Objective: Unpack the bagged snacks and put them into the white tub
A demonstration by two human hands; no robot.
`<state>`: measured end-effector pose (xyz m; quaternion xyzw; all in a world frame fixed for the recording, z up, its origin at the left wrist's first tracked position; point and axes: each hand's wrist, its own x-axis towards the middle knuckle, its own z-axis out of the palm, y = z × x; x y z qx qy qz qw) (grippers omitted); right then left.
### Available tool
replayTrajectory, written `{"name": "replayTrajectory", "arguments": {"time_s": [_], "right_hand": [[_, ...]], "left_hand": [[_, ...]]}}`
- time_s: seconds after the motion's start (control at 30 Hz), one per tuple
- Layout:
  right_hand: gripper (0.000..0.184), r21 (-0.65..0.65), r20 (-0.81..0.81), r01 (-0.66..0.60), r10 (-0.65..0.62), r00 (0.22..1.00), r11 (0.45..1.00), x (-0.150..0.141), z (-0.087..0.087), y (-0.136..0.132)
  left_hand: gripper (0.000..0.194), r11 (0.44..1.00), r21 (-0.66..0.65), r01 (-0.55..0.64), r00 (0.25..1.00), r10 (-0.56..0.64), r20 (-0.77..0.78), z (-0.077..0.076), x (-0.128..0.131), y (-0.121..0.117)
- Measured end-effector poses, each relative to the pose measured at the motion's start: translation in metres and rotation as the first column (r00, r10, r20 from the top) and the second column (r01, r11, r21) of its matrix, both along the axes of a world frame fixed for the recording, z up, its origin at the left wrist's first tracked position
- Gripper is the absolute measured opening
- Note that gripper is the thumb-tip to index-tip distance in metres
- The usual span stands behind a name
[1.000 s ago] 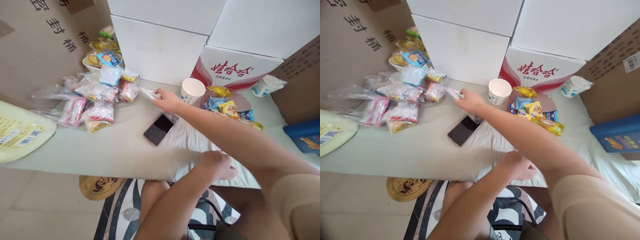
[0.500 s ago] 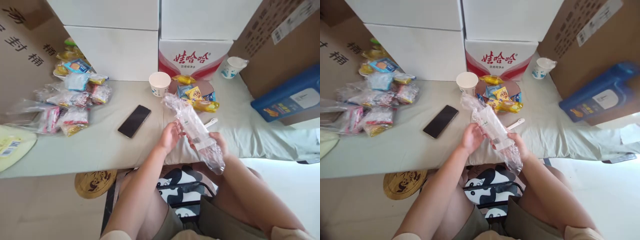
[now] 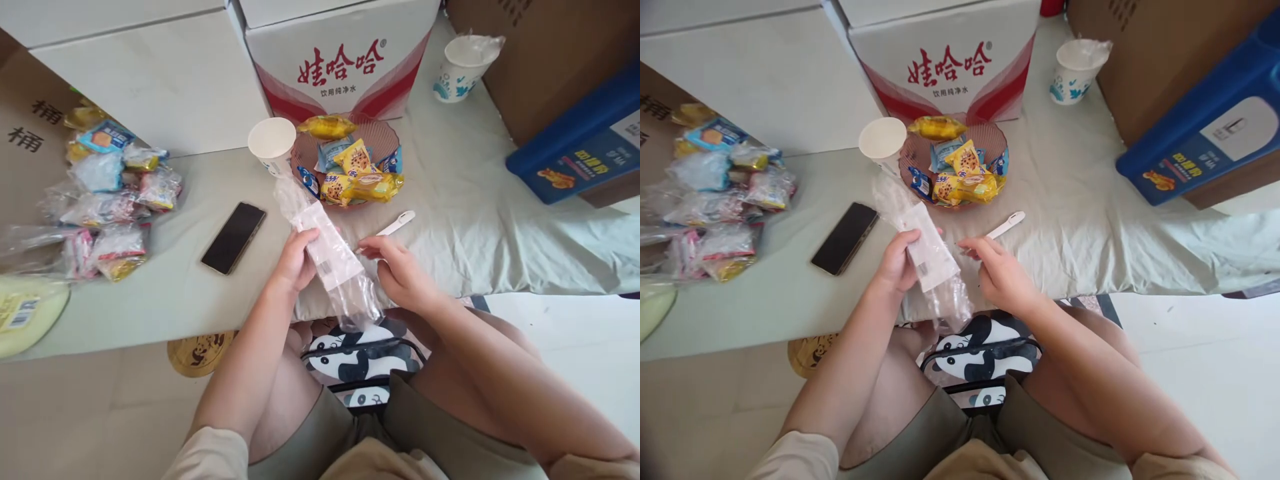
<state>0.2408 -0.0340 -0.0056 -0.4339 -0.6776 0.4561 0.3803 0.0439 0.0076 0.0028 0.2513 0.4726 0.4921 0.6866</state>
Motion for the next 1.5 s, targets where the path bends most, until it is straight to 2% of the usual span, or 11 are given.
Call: {"name": "replayTrajectory", "arguments": {"time_s": [0.07, 0.17, 0.33, 0.47, 0.6, 0.8, 0.93, 1.07, 1.23, 1.37, 1.5], "right_hand": [[0.039, 0.222, 0.124, -0.019, -0.009, 0.992, 0.975, 0.006, 0.0, 0.001], [0.021, 0.325, 0.177, -0.118, 0.062, 0.982, 0.938, 0.009, 0.001, 0.001], [0.01, 0.299, 0.057, -0.118, 0.106, 0.993, 0.947, 0.007, 0.001, 0.007], [0.011, 0.199, 0.08, -0.02, 0.004, 0.997, 0.98, 0.002, -0.001, 0.008], [0.019, 0.134, 0.142, 0.042, -0.061, 0.988, 0.99, -0.005, -0.002, 0.007], [0.01, 0.18, 0.201, 0.181, -0.216, 0.955, 0.967, -0.016, -0.009, 0.008], [0.016, 0.205, 0.342, 0.108, -0.175, 0.923, 0.973, -0.019, -0.013, 0.01], [0.021, 0.298, 0.361, 0.007, -0.12, 0.925, 0.955, -0.003, -0.006, 0.018], [0.031, 0.399, 0.623, 0.12, -0.365, 0.692, 0.909, 0.027, -0.005, 0.03], [0.026, 0.393, 0.675, 0.148, -0.394, 0.624, 0.907, 0.032, -0.007, 0.03], [0.028, 0.173, 0.536, 0.178, -0.244, 0.808, 0.969, 0.018, 0.003, 0.02]], "left_hand": [[0.031, 0.998, -0.026, 0.054, 0.998, -0.054, -0.009, 0.0, 0.002, 0.004], [0.041, 0.995, -0.004, 0.101, 0.992, -0.101, -0.071, -0.005, 0.008, 0.004], [0.064, 0.968, 0.234, 0.093, 0.948, -0.014, -0.319, -0.022, 0.011, 0.003], [0.033, 0.868, 0.41, 0.28, 0.737, 0.079, -0.671, -0.028, 0.002, 0.0], [0.021, 0.798, 0.413, 0.44, 0.566, 0.111, -0.817, -0.025, -0.006, -0.008], [0.036, 0.702, 0.416, 0.577, 0.614, -0.037, -0.789, -0.016, -0.005, -0.016], [0.023, 0.776, 0.395, 0.492, 0.636, -0.01, -0.772, -0.014, 0.001, -0.019], [0.031, 0.905, 0.39, 0.169, 0.834, 0.08, -0.546, -0.017, -0.004, -0.013], [0.047, 0.941, 0.255, -0.224, 0.923, 0.288, -0.254, -0.025, -0.022, 0.005], [0.041, 0.928, 0.265, -0.262, 0.918, 0.325, -0.229, -0.031, -0.027, 0.01], [0.051, 0.914, 0.376, -0.15, 0.87, 0.303, -0.39, -0.033, -0.02, 0.004]]}}
